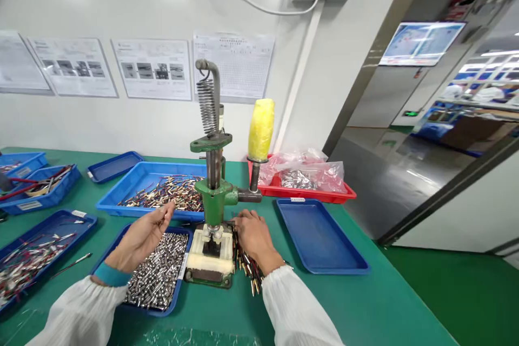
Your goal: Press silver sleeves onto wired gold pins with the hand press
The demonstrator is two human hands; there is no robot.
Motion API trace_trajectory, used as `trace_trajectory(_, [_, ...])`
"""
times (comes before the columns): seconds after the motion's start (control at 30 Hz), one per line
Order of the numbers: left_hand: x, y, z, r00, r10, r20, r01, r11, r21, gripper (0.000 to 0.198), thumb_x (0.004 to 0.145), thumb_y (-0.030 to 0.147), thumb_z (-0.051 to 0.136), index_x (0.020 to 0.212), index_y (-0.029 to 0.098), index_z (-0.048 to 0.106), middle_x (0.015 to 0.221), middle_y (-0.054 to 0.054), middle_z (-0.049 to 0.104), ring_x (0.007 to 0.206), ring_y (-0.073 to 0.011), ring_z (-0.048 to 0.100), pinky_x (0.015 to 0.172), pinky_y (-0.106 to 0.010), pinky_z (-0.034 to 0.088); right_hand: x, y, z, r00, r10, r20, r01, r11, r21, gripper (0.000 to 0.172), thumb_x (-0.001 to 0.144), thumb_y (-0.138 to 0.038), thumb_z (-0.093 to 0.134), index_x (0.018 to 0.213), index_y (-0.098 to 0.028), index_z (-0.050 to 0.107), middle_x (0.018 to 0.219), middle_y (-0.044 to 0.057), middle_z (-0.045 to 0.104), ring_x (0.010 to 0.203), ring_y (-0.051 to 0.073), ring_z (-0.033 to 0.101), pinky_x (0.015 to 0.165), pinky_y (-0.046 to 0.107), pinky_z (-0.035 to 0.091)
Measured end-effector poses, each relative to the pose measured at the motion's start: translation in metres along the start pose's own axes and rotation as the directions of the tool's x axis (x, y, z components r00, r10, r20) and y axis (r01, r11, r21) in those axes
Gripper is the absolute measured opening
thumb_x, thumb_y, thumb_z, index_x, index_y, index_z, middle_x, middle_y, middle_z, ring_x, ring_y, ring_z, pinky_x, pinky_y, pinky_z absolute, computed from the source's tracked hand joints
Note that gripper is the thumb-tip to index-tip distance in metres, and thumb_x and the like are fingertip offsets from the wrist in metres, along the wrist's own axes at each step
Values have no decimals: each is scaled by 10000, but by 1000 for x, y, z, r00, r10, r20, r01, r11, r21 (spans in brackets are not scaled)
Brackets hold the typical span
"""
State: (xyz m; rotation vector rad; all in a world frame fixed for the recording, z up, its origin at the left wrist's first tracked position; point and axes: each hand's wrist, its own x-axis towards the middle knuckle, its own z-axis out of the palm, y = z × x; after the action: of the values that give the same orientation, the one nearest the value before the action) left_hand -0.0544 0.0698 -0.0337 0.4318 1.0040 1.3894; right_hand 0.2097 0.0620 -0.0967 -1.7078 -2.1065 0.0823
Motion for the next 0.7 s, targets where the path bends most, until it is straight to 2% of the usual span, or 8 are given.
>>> trace_trajectory(0.07, [-11,-10,-11,999,-53,8,53,999,-14,244,939,-35,462,877,60,677,797,-77,660,584,-60,602,496,-108,514,0,3,-4,1000,-6,6,6,1000,6,180,862,-163,605,856,-243,766,998,82,710,988,240,627,855,324,445])
trace_trajectory(0.17, [-23,-28,-23,990,-135,37,136,990,-31,115,947,131,595,876,80,670,646,9,537,425,-21,423,345,-91,340,-7,10,-11,999,-2,-36,4,999,52,150,871,-172,588,871,-213,733,1029,92,700,1006,254,616,864,345,441])
trace_trajectory(0.2, [-26,-34,-25,987,-151,50,152,988,-22,159,925,231,657,846,93,658,604,40,477,404,-17,366,330,-97,290,-12,11,-14,998,10,-61,-6,997,73,153,881,-178,570,889,-202,721,1029,95,703,1003,258,620,869,356,447])
trace_trajectory(0.3, [-33,-51,-28,984,-148,103,142,988,58,463,782,546,752,668,153,535,548,94,313,401,-28,237,336,-131,194,-32,8,-20,987,74,-141,-51,986,160,177,920,-247,529,952,-185,691,992,90,727,962,266,653,863,384,482])
trace_trajectory(0.37, [-39,-59,-25,979,-142,144,126,985,118,574,722,645,744,593,194,414,541,99,261,417,-41,193,352,-156,159,-48,0,-24,977,112,-179,-71,973,219,223,943,-330,515,973,-192,688,963,77,744,908,254,682,822,369,515])
trace_trajectory(0.47, [-51,-67,-16,969,-160,189,134,980,145,586,679,632,781,590,200,396,558,90,288,447,-49,202,385,-166,184,-70,-21,-32,966,167,-200,-86,929,360,275,951,-401,518,947,-199,705,918,65,756,827,223,705,744,314,543])
trace_trajectory(0.6, [-69,-71,-5,960,-149,239,124,985,118,467,620,494,882,751,150,595,683,56,426,515,-41,279,463,-153,250,-86,-53,-37,948,251,-196,-83,789,609,234,904,-387,607,925,-190,731,878,67,760,789,214,710,711,287,553])
trace_trajectory(0.7, [-77,-74,-3,953,-135,273,93,983,161,432,661,462,871,881,143,680,670,60,402,529,-52,253,485,-160,240,-91,-74,-36,943,251,-218,-42,742,669,185,883,-351,639,908,-200,742,864,57,760,785,205,712,727,280,553])
